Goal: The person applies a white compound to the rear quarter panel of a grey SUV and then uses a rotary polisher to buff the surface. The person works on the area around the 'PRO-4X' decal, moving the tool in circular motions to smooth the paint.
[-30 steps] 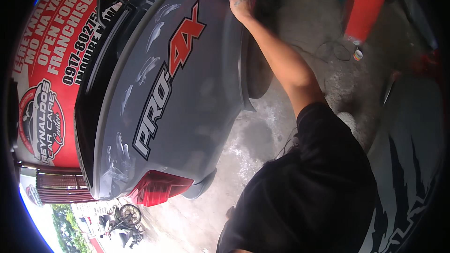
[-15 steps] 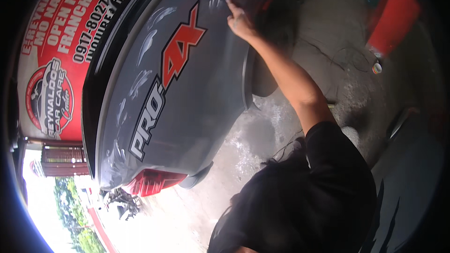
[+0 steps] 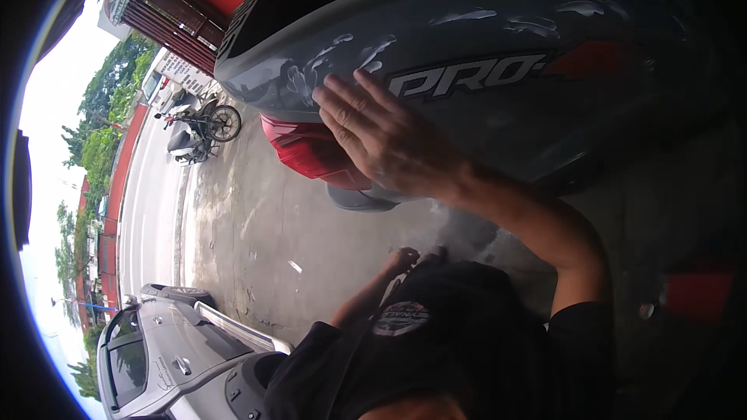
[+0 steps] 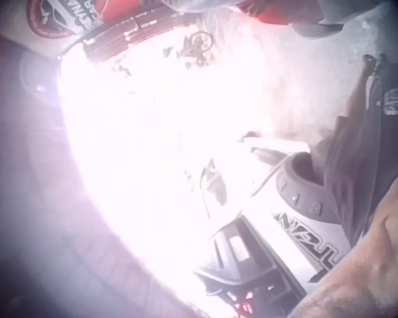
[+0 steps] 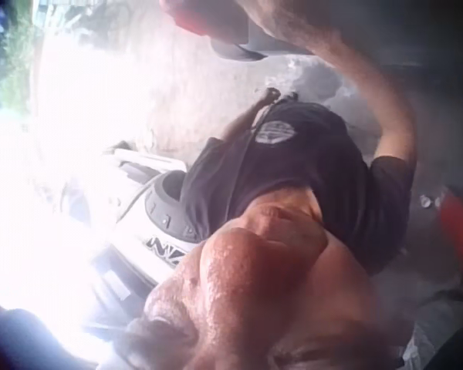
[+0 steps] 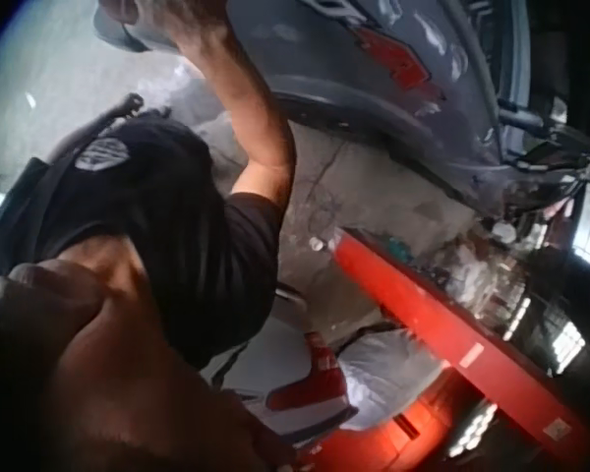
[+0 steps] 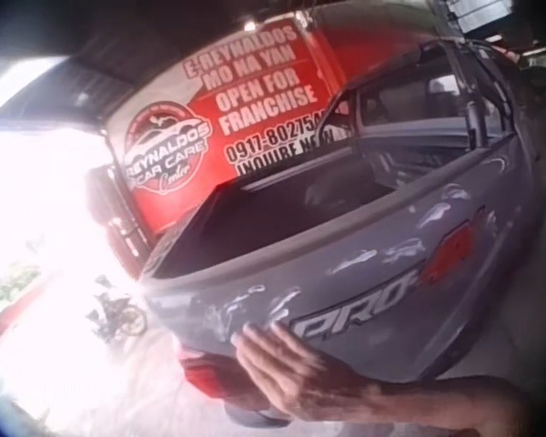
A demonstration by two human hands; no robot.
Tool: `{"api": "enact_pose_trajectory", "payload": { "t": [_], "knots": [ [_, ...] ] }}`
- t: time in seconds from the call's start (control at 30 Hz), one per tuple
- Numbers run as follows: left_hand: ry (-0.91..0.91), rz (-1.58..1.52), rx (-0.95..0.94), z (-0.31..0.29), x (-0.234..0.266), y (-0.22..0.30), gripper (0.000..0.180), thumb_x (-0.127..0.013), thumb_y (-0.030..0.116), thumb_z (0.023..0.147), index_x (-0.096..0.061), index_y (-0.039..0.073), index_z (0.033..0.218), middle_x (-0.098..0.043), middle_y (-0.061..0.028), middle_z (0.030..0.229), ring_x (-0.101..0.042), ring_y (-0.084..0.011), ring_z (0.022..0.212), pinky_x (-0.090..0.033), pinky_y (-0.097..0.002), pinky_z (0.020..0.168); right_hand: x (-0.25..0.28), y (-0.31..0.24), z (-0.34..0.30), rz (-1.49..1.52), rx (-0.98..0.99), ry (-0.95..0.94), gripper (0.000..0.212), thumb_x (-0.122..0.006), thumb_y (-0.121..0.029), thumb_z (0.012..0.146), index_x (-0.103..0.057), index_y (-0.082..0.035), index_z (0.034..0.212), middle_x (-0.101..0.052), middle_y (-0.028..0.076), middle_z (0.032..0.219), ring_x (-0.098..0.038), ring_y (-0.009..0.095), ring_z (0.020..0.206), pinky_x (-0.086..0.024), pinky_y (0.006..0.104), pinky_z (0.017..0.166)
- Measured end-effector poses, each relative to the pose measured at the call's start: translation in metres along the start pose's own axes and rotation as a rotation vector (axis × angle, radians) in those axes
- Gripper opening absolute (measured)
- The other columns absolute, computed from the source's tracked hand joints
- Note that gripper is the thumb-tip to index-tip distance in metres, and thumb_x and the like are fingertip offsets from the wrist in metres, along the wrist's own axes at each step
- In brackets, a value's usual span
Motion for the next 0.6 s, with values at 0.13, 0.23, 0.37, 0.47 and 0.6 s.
{"api": "enact_pose_trajectory", "payload": {
  "t": [0.13, 0.23, 0.37, 0.47, 0.6],
  "knots": [
    [0.020, 0.256, -0.186, 0.036, 0.027, -0.029, 0.027, -0.068, 0.023, 0.091, -0.075, 0.006, 0.112, -0.075, -0.0115, 0.094, -0.072, -0.0191, 0.073, -0.060, -0.0369, 0.066, -0.085, -0.017, 0.079, -0.266, 0.056, -0.066, 0.045, -0.052, -0.017, 0.099, -0.062, 0.006, 0.137, -0.048, 0.020, 0.158, -0.043, 0.035, 0.149, -0.030, 0.0542, 0.126],
    [-0.025, 0.216, -0.122, 0.044, 0.051, -0.041, 0.033, -0.069, 0.028, 0.093, -0.073, 0.003, 0.114, -0.074, -0.0133, 0.085, -0.070, -0.0189, 0.069, -0.056, -0.0367, 0.062, -0.087, -0.027, 0.077, -0.433, 0.080, -0.349, 0.047, -0.052, -0.021, 0.099, -0.062, 0.006, 0.137, -0.048, 0.020, 0.158, -0.043, 0.035, 0.149, -0.028, 0.0545, 0.127],
    [-0.278, 0.149, -0.386, 0.054, 0.095, -0.105, 0.034, -0.067, 0.029, 0.097, -0.071, 0.002, 0.116, -0.071, -0.0119, 0.079, -0.065, -0.0175, 0.065, -0.054, -0.0343, 0.058, -0.086, -0.035, 0.035, -0.507, -0.116, -0.236, 0.052, -0.050, -0.028, 0.100, -0.060, 0.003, 0.140, -0.043, 0.019, 0.161, -0.034, 0.034, 0.154, -0.019, 0.0571, 0.130],
    [-0.464, 0.281, -0.242, 0.050, 0.133, -0.109, 0.034, -0.067, 0.029, 0.098, -0.070, 0.002, 0.119, -0.070, -0.0110, 0.080, -0.065, -0.0172, 0.065, -0.054, -0.0332, 0.058, -0.095, -0.062, -0.017, -0.144, -0.145, -0.285, 0.045, -0.055, -0.025, 0.100, -0.062, 0.002, 0.136, -0.039, 0.023, 0.162, -0.032, 0.038, 0.154, -0.021, 0.0612, 0.129],
    [-0.653, 0.765, -0.194, 0.074, 0.150, -0.065, 0.034, -0.066, 0.027, 0.099, -0.069, 0.002, 0.121, -0.071, -0.0109, 0.082, -0.065, -0.0172, 0.066, -0.054, -0.0325, 0.058, -0.093, -0.097, -0.127, 0.004, -0.604, 0.025, 0.046, -0.063, -0.022, 0.097, -0.060, -0.004, 0.140, -0.051, 0.023, 0.151, -0.048, 0.040, 0.142, -0.034, 0.0619, 0.121]
  ]
}}
Point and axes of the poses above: each hand's wrist, its own z-axis towards the middle knuckle, its own x-axis out of the back of the hand, y = z × x, the point moved 1 cm from there along z, towards the middle knuckle
